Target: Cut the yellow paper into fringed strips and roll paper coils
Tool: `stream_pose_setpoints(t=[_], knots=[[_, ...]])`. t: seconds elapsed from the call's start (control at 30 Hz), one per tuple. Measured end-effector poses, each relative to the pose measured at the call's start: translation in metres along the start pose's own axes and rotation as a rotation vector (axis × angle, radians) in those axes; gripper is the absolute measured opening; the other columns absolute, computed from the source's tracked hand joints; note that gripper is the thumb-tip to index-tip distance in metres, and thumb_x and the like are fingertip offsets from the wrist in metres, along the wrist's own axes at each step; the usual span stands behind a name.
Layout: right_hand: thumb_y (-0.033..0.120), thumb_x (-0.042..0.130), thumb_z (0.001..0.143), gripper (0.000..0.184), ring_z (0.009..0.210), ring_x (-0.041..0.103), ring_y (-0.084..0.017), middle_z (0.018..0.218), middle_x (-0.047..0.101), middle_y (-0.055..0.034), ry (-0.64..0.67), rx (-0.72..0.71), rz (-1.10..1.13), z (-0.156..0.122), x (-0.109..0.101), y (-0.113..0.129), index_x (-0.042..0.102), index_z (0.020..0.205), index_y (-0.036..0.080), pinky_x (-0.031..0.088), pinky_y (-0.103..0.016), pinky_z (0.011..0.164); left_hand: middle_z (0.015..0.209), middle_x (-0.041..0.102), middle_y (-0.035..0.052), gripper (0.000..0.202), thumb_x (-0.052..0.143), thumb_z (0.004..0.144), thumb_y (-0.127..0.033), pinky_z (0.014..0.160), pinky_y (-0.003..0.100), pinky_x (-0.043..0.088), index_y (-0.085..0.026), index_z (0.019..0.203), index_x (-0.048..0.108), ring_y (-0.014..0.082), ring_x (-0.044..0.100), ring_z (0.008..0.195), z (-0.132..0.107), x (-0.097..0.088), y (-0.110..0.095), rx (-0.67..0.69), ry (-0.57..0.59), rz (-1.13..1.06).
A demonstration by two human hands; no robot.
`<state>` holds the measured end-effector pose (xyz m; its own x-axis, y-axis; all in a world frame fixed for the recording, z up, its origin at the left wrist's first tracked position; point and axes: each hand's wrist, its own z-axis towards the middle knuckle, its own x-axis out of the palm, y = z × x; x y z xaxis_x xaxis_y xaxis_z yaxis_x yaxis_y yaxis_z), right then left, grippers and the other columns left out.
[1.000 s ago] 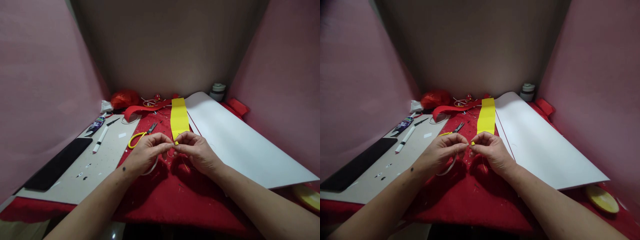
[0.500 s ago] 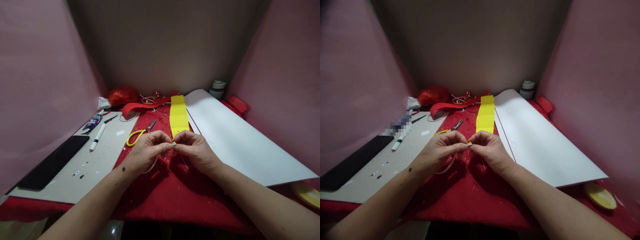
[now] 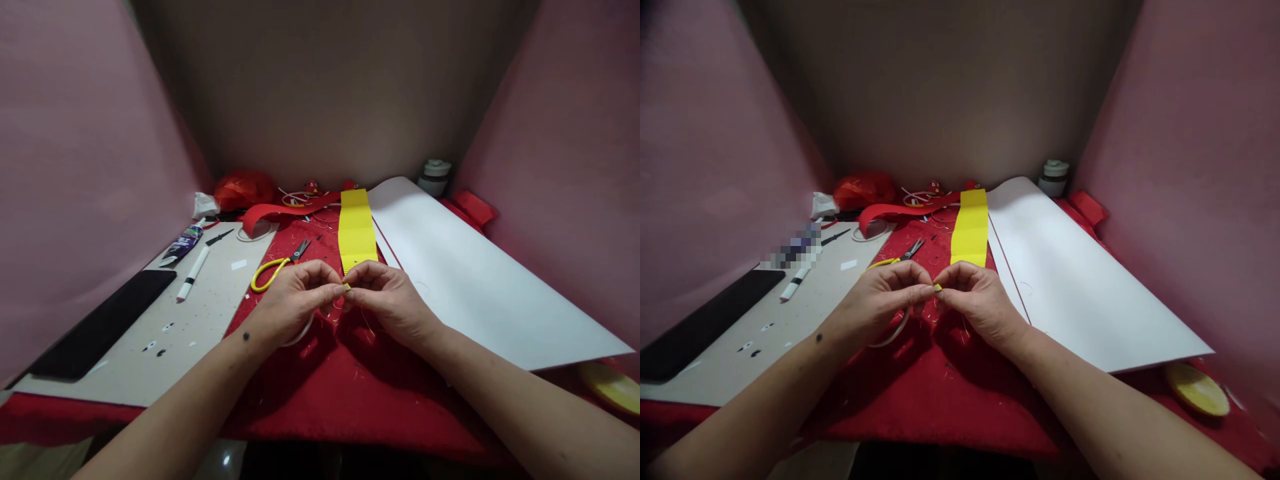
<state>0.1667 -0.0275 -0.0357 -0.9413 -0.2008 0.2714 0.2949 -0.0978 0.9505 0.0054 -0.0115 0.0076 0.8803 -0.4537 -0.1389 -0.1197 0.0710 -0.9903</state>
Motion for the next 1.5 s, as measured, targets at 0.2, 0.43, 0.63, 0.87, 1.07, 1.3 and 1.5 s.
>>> stream_pose_setpoints(t=[0.2, 0.43, 0.63, 0.87, 1.07, 1.3, 1.5], knots=[[0.018, 0.072, 0.068, 0.012, 0.059, 0.059, -0.01, 0.069, 0.063, 0.0017, -0.007, -0.004, 0.005, -0.0003, 0.0006, 0.0007, 0.064, 0.078, 0.017, 0.047, -0.024, 0.057, 0.06, 0.054, -0.0033, 0.011, 0.064, 0.074, -0.018, 0.052, 0.018, 0.038, -0.012, 0.07, 0.057, 0.005, 0.048, 0.052, 0.0002, 0.0012, -0.0012, -0.003, -0.004, 0.004], [0.017, 0.071, 0.068, 0.013, 0.059, 0.06, -0.01, 0.07, 0.063, 0.0016, -0.005, -0.008, 0.01, -0.0006, -0.0003, 0.0003, 0.064, 0.078, 0.017, 0.048, -0.024, 0.057, 0.06, 0.054, -0.0032, 0.012, 0.065, 0.073, -0.02, 0.052, 0.018, 0.038, -0.012, 0.069, 0.057, 0.0051, 0.047, 0.052, 0.0011, 0.0007, -0.0004, -0.023, 0.0, -0.012], [0.015, 0.07, 0.068, 0.012, 0.058, 0.06, -0.01, 0.07, 0.063, 0.0019, -0.009, -0.005, 0.003, 0.0003, 0.0003, 0.0014, 0.063, 0.077, 0.017, 0.047, -0.023, 0.057, 0.059, 0.053, -0.0038, 0.012, 0.065, 0.072, -0.02, 0.051, 0.018, 0.038, -0.013, 0.069, 0.056, 0.0051, 0.047, 0.051, 0.001, 0.0008, 0.001, -0.04, -0.006, -0.012], [0.016, 0.07, 0.066, 0.012, 0.059, 0.059, -0.01, 0.068, 0.063, 0.0024, -0.024, -0.019, -0.033, -0.0003, 0.0021, 0.0034, 0.063, 0.075, 0.018, 0.047, -0.024, 0.06, 0.057, 0.054, -0.0038, 0.012, 0.066, 0.072, -0.02, 0.049, 0.017, 0.038, -0.012, 0.068, 0.056, 0.0049, 0.048, 0.049, 0.0012, 0.002, -0.0003, -0.05, -0.009, -0.018], [0.016, 0.07, 0.065, 0.012, 0.06, 0.058, -0.01, 0.067, 0.063, 0.0025, -0.033, -0.034, -0.056, -0.0006, 0.0044, 0.0046, 0.062, 0.073, 0.018, 0.047, -0.025, 0.061, 0.055, 0.054, -0.0041, 0.013, 0.066, 0.072, -0.022, 0.048, 0.018, 0.039, -0.013, 0.069, 0.057, 0.0058, 0.049, 0.047, 0.0028, 0.0013, 0.001, -0.06, -0.004, -0.022], [0.016, 0.067, 0.067, 0.009, 0.063, 0.057, -0.011, 0.069, 0.063, 0.0014, -0.032, -0.076, -0.141, -0.0022, 0.0044, 0.0039, 0.063, 0.075, 0.019, 0.047, -0.026, 0.063, 0.054, 0.054, -0.0039, 0.014, 0.067, 0.07, -0.023, 0.047, 0.018, 0.039, -0.013, 0.068, 0.057, 0.0061, 0.048, 0.046, 0.0026, -0.0001, 0.0015, -0.062, -0.008, 0.006], [0.016, 0.065, 0.07, 0.007, 0.066, 0.057, -0.012, 0.071, 0.063, 0.0003, -0.035, -0.148, -0.246, -0.0019, 0.002, 0.0, 0.063, 0.076, 0.019, 0.046, -0.027, 0.065, 0.055, 0.054, -0.0041, 0.015, 0.068, 0.069, -0.022, 0.045, 0.018, 0.039, -0.013, 0.069, 0.056, 0.0055, 0.048, 0.045, 0.0028, 0.0008, 0.0022, -0.06, -0.016, 0.009]])
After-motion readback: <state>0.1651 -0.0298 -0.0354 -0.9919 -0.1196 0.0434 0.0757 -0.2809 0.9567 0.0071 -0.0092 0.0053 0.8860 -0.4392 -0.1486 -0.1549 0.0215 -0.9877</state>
